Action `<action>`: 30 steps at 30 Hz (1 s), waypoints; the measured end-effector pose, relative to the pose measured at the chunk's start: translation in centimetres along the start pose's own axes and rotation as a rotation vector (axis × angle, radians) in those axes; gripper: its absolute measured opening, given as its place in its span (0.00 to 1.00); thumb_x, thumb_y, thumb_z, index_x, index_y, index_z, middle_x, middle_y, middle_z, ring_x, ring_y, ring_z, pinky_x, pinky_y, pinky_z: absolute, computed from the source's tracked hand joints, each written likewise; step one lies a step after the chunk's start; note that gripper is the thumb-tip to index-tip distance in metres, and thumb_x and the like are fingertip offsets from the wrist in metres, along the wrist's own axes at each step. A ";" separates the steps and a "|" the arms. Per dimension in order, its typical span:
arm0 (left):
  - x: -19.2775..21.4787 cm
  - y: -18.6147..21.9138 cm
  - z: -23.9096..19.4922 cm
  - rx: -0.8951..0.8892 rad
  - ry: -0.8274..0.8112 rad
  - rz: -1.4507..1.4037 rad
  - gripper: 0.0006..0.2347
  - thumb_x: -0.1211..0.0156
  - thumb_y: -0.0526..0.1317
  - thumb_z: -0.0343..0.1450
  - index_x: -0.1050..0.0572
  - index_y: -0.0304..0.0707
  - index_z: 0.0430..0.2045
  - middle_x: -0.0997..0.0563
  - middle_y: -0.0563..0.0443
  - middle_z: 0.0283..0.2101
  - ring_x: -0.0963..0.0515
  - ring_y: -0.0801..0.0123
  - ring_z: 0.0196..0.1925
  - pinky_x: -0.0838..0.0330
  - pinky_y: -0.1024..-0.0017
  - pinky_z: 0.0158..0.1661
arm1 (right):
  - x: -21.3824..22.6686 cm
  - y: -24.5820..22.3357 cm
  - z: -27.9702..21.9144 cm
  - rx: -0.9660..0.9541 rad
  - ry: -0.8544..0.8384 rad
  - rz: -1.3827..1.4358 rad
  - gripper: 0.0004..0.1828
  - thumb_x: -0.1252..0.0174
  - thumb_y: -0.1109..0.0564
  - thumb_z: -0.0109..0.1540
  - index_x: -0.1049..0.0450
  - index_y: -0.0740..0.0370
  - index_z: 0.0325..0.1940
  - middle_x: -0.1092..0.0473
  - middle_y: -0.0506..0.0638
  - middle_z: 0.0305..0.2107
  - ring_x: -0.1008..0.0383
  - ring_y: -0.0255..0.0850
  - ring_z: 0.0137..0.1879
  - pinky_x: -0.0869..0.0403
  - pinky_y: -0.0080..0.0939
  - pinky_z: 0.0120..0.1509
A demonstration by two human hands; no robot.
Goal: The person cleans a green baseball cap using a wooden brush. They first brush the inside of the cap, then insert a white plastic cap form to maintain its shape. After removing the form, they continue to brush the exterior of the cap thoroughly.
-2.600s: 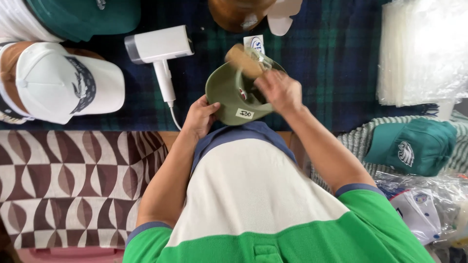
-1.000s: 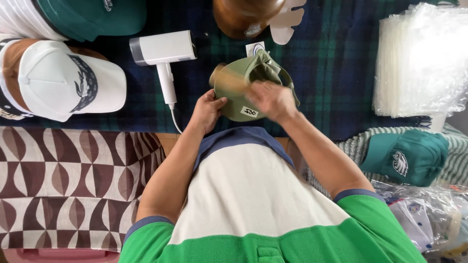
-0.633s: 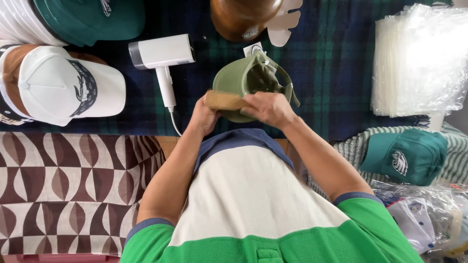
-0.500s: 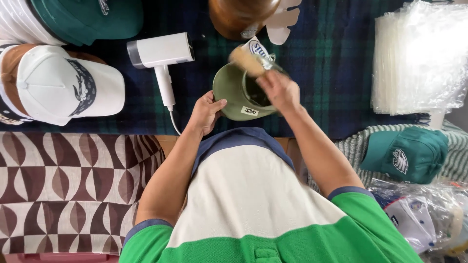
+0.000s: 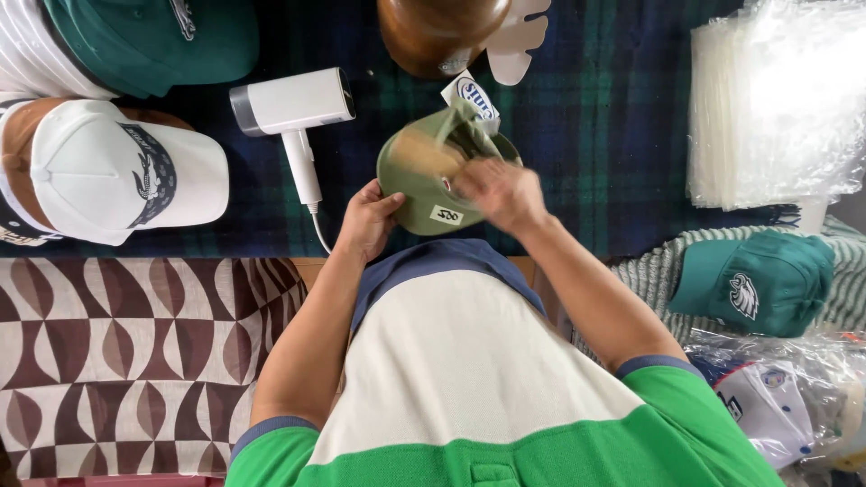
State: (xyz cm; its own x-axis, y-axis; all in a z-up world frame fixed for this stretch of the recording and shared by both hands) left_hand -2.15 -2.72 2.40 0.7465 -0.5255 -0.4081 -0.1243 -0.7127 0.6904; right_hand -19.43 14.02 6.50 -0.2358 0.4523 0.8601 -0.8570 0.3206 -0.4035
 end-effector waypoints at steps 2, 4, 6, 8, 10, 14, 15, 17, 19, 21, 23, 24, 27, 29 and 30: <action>0.9 -2.9 1.8 -0.009 0.022 0.027 0.08 0.38 0.25 0.68 0.22 0.35 0.37 0.21 0.51 0.30 0.19 0.67 0.28 0.20 0.69 0.29 | -1.3 -0.6 0.4 0.040 -0.017 0.123 0.15 0.40 0.40 0.68 0.29 0.49 0.34 0.30 0.47 0.23 0.23 0.49 0.33 0.26 0.46 0.35; 0.6 -3.4 1.5 -0.015 0.044 0.054 0.08 0.39 0.24 0.67 0.22 0.36 0.34 0.23 0.51 0.27 0.21 0.66 0.23 0.21 0.68 0.25 | -2.5 1.3 -0.1 0.076 -0.035 0.247 0.16 0.39 0.42 0.66 0.30 0.52 0.33 0.30 0.52 0.23 0.23 0.55 0.34 0.27 0.51 0.34; -0.8 -0.4 0.1 -0.008 0.000 0.039 0.12 0.37 0.25 0.69 0.23 0.34 0.44 0.19 0.48 0.37 0.18 0.64 0.37 0.18 0.62 0.38 | -4.2 6.3 0.4 -0.141 0.153 -0.309 0.16 0.42 0.34 0.69 0.30 0.41 0.35 0.33 0.42 0.20 0.24 0.43 0.28 0.26 0.46 0.29; 0.7 -0.8 0.6 -0.019 0.018 0.050 0.11 0.38 0.25 0.69 0.23 0.34 0.44 0.19 0.48 0.37 0.18 0.63 0.38 0.18 0.61 0.39 | -3.0 4.3 1.0 -0.111 0.135 -0.226 0.17 0.42 0.34 0.70 0.30 0.42 0.35 0.32 0.40 0.22 0.23 0.42 0.31 0.26 0.44 0.31; 1.3 -2.4 1.5 -0.020 0.016 0.052 0.11 0.39 0.24 0.69 0.23 0.34 0.44 0.19 0.48 0.37 0.18 0.62 0.38 0.18 0.60 0.39 | -1.9 2.6 0.3 -0.088 0.113 -0.164 0.17 0.43 0.34 0.70 0.29 0.42 0.35 0.31 0.38 0.24 0.22 0.41 0.33 0.25 0.41 0.32; 1.7 -3.8 2.0 -0.041 -0.010 0.032 0.12 0.38 0.24 0.69 0.26 0.37 0.43 0.21 0.49 0.38 0.18 0.61 0.40 0.18 0.60 0.39 | -3.5 3.0 -0.5 -0.113 0.009 -0.115 0.20 0.42 0.31 0.66 0.28 0.46 0.33 0.31 0.45 0.20 0.23 0.48 0.31 0.25 0.51 0.32; 1.9 -3.2 2.0 -0.068 -0.011 0.057 0.13 0.38 0.25 0.69 0.27 0.37 0.45 0.22 0.49 0.39 0.20 0.63 0.40 0.18 0.63 0.38 | -4.7 4.5 0.2 -0.245 0.103 -0.234 0.19 0.42 0.33 0.67 0.29 0.46 0.33 0.32 0.48 0.19 0.23 0.49 0.29 0.25 0.53 0.30; 1.3 -2.9 1.6 -0.052 0.022 0.050 0.14 0.38 0.24 0.68 0.26 0.38 0.44 0.22 0.49 0.38 0.20 0.63 0.40 0.18 0.61 0.38 | -4.4 5.6 -0.1 -0.196 0.125 -0.238 0.18 0.43 0.33 0.69 0.29 0.44 0.34 0.32 0.44 0.21 0.23 0.46 0.30 0.25 0.48 0.31; 0.1 -2.5 0.7 -0.028 0.040 0.044 0.14 0.37 0.23 0.66 0.26 0.39 0.42 0.21 0.49 0.37 0.20 0.63 0.39 0.18 0.60 0.37 | -3.1 3.9 -0.7 -0.160 0.146 -0.254 0.17 0.44 0.34 0.70 0.30 0.42 0.36 0.32 0.40 0.23 0.23 0.42 0.31 0.25 0.43 0.33; -1.3 -1.2 0.0 -0.062 0.024 0.011 0.13 0.38 0.21 0.67 0.28 0.39 0.38 0.23 0.51 0.36 0.21 0.66 0.40 0.19 0.64 0.35 | -1.4 -0.6 -0.3 0.039 -0.067 0.082 0.20 0.40 0.33 0.64 0.29 0.49 0.33 0.29 0.47 0.22 0.22 0.51 0.34 0.24 0.51 0.34; -0.6 -1.5 0.7 -0.072 0.021 0.043 0.13 0.37 0.23 0.67 0.28 0.39 0.40 0.23 0.51 0.37 0.22 0.65 0.39 0.19 0.64 0.34 | -4.0 2.7 -0.1 -0.044 0.041 -0.162 0.18 0.43 0.34 0.66 0.30 0.45 0.34 0.32 0.44 0.20 0.24 0.45 0.29 0.25 0.46 0.32; -0.3 -1.9 0.9 -0.079 0.025 0.077 0.14 0.36 0.24 0.67 0.29 0.40 0.41 0.23 0.50 0.37 0.23 0.64 0.38 0.20 0.64 0.34 | -5.1 4.3 -0.3 -0.126 0.146 -0.397 0.16 0.45 0.34 0.68 0.32 0.41 0.34 0.35 0.41 0.19 0.26 0.40 0.25 0.26 0.42 0.29; 1.3 -3.7 1.7 -0.121 0.097 0.076 0.15 0.37 0.24 0.67 0.29 0.45 0.41 0.25 0.52 0.37 0.22 0.64 0.41 0.21 0.67 0.33 | -2.4 6.0 -0.9 -0.346 0.157 0.031 0.16 0.46 0.37 0.74 0.31 0.50 0.45 0.31 0.49 0.24 0.22 0.52 0.31 0.26 0.51 0.31; 1.9 -3.6 1.9 -0.068 0.128 0.159 0.17 0.38 0.24 0.64 0.29 0.45 0.42 0.26 0.50 0.39 0.23 0.60 0.41 0.22 0.66 0.31 | -1.8 4.7 -2.4 -0.324 0.133 0.093 0.14 0.42 0.39 0.72 0.29 0.49 0.43 0.30 0.50 0.23 0.22 0.52 0.32 0.26 0.49 0.33; 2.3 -3.4 2.1 -0.021 0.158 0.244 0.19 0.38 0.24 0.62 0.30 0.46 0.43 0.27 0.48 0.40 0.23 0.56 0.41 0.23 0.65 0.30 | -1.5 3.9 -3.0 -0.299 0.114 0.157 0.13 0.39 0.41 0.70 0.27 0.49 0.41 0.30 0.50 0.23 0.22 0.53 0.33 0.25 0.48 0.34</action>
State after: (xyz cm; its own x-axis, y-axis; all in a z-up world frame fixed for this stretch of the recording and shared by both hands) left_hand -1.41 -2.44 -2.13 0.7892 -0.5999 -0.1316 -0.3002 -0.5637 0.7695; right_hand -21.02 17.05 2.67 -0.2870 0.5996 0.7471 -0.6384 0.4617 -0.6158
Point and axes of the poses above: each hand's wrist, its own z-axis towards the middle knuckle, its own x-axis out of the back of the hand, y = z × x, the point moved 1 cm from there along z, towards the middle knuckle
